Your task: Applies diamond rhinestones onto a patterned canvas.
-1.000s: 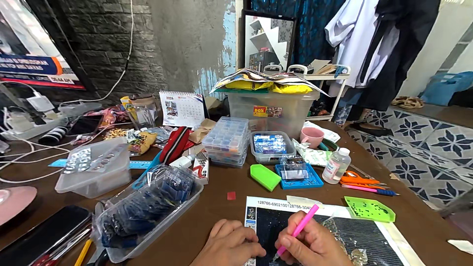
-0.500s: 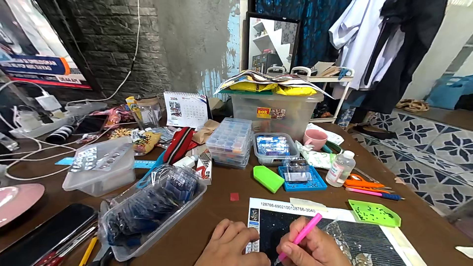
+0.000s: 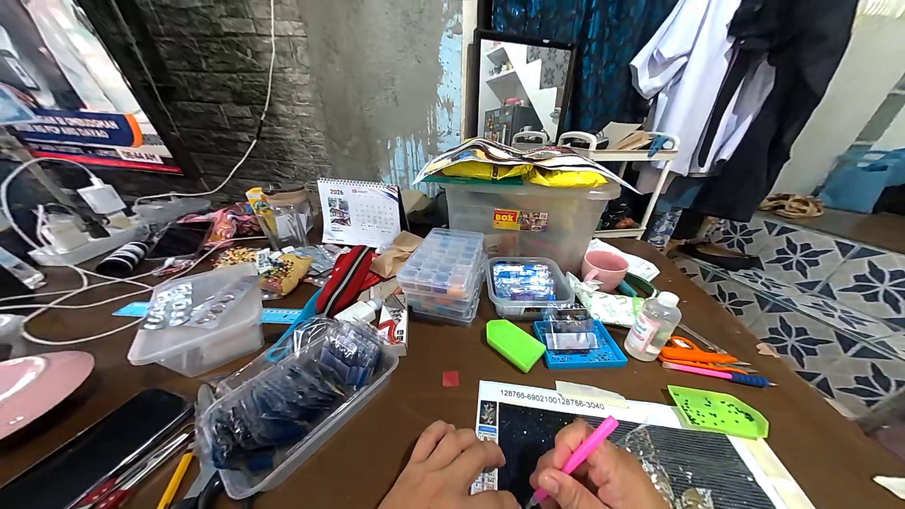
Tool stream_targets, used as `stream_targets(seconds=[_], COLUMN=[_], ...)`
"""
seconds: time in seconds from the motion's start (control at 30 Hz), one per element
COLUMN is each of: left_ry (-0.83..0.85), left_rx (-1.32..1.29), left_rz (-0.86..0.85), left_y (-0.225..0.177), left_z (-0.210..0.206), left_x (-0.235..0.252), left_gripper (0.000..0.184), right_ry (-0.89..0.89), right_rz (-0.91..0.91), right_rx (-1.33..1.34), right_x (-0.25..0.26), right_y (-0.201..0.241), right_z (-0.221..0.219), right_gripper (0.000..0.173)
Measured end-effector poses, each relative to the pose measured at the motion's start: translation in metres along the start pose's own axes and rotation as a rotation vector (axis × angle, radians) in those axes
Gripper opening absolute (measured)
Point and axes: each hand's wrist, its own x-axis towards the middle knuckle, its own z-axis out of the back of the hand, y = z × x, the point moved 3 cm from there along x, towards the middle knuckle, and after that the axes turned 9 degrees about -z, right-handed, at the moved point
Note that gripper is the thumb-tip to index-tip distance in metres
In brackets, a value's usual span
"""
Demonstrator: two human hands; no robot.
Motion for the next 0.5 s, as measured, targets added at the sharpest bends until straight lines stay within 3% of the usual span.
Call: stream_targets(seconds=[0.2,0.37,0.5], left_ry=[0.022,0.023,0.008], left_rx=[0.019,0.044,0.048], left_rz=[-0.005,-0.001,0.000], left_y=[-0.002,-0.003,-0.003], left_z=[0.000,0.000,0.001], left_x=[0.000,0.001,0.001], left_gripper=[0.044,0.042,0.041], right_ry=[0.017,-0.086,-0.136], right_rz=[0.129,0.031,0.028], right_rx=[-0.128,0.060,0.118], right_x=[-0.002,0.001,0.002], right_y=[0.004,0.000,0.000], right_z=[-0.002,0.005,0.013], right_gripper=[0.019,0.009,0.012])
